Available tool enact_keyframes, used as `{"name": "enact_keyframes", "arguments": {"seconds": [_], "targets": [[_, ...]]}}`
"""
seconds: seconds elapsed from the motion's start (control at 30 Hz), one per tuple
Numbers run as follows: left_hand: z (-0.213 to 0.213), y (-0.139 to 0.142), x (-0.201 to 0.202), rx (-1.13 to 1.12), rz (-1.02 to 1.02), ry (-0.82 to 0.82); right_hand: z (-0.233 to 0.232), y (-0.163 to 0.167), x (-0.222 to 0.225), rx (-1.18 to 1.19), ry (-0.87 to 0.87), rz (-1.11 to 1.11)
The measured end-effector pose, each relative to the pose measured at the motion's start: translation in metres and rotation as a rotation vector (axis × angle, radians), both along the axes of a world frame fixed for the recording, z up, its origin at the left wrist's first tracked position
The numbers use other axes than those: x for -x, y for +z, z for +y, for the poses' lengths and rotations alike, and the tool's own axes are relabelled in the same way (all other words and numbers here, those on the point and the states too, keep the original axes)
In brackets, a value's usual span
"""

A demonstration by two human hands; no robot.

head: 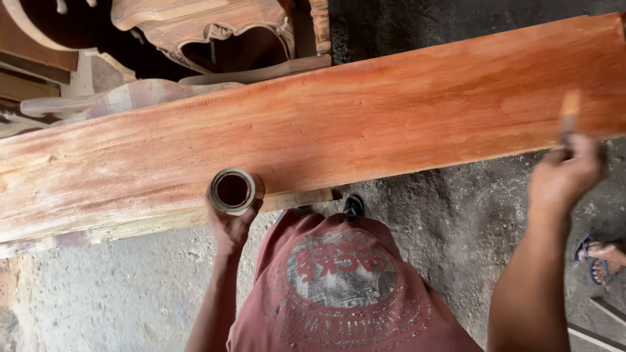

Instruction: The person stirs wood stain in an open can with a stick, then brushes the stain onto a long wooden board resting on supports, working along its surface. They walk around the workshop and return to dip the brush and continue coating the board.

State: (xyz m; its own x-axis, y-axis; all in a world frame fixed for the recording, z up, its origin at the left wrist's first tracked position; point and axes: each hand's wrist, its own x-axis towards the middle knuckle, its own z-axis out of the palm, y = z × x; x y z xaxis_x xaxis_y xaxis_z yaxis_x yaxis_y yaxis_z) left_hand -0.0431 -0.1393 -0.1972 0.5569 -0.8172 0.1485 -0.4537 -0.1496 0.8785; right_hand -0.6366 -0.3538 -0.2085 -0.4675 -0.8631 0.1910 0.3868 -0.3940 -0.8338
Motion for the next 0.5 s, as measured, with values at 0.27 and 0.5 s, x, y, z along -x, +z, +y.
{"name": "enact_keyframes", "arguments": {"seconds": [0.27, 0.5], "targets": [[-0.052, -0.024, -0.013, 0.230, 0.348, -0.428, 0.092, 0.081, -0.217, -0.388, 0.194, 1.457], [-0.102, -0.013, -0.039, 0.318, -0.085, -0.612, 0.120, 0.160, -0.338, -0.074, 0.270, 1.637]]}}
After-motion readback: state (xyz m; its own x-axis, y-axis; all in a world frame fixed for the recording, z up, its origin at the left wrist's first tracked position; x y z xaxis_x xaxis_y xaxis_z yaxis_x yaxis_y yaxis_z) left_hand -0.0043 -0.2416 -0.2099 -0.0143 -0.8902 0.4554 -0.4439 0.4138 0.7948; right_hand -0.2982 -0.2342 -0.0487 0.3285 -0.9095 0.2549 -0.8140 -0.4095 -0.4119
